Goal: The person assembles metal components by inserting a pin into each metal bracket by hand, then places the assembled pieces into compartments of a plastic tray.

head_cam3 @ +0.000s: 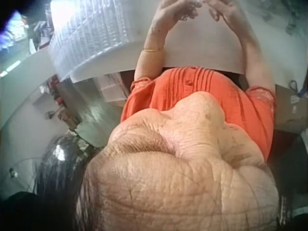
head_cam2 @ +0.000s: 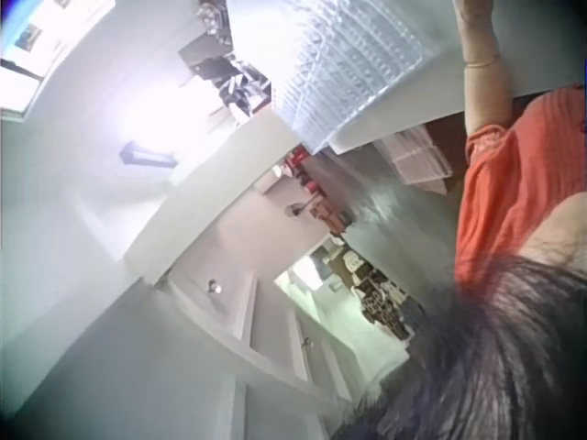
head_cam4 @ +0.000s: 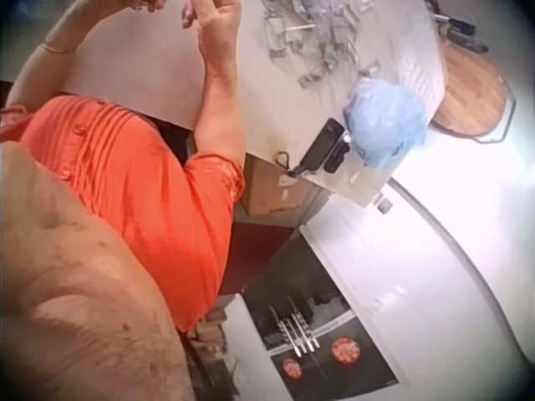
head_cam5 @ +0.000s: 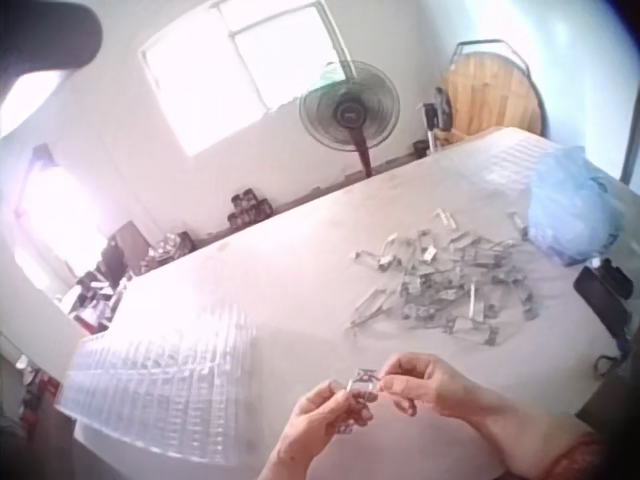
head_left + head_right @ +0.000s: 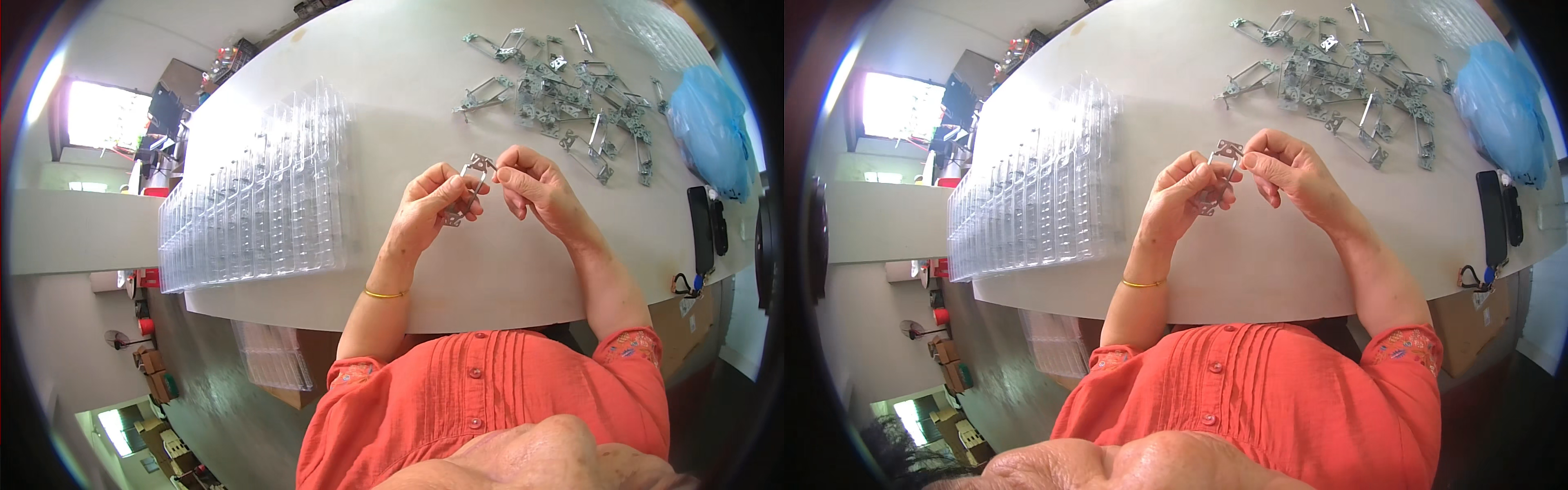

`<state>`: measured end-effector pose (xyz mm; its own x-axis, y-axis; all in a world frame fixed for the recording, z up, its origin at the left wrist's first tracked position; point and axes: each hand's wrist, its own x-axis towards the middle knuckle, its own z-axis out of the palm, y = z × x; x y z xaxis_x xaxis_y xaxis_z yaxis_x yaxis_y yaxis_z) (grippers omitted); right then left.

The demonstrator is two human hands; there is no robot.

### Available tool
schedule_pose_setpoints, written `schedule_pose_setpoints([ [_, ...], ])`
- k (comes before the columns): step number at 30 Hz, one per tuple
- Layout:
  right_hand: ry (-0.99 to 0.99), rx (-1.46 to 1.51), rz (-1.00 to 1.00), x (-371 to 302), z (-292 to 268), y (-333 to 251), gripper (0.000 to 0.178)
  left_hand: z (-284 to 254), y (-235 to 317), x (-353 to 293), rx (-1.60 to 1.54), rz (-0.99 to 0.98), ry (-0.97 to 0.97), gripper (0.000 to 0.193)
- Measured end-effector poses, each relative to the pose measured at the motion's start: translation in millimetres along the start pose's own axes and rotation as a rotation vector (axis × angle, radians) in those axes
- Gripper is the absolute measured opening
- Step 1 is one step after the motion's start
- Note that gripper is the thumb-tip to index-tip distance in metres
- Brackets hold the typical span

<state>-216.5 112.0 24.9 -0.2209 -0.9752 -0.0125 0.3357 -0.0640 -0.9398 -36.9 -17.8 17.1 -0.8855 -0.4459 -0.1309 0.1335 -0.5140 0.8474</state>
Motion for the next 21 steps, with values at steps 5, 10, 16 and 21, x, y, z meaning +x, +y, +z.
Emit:
schedule_pose_setpoints([
  [5, 0.024, -0.111, 0.057, 1.7, 3.2, 1.3, 0.016, -7.0, -1.2, 0.1, -0.014, -0.002, -0.016, 0.02],
  [10, 0.047, -0.131, 0.078, 1.0, 3.0, 5.2, 0.014, -7.7, 1.0, -1.5, 0.088, -0.018, 0.043, 0.022],
  [16, 0.073, -0.191, 0.095, -1.4, 3.4, 4.2, 0.012, -7.1, 4.2, -0.8, 0.221, -0.031, 0.101, 0.028],
  [21, 0.109, -0.225, 0.112, -0.8, 5.6, 5.8, 0.013, -8.0, 4.5, -1.0, 0.278, -0.032, 0.09, 0.027],
])
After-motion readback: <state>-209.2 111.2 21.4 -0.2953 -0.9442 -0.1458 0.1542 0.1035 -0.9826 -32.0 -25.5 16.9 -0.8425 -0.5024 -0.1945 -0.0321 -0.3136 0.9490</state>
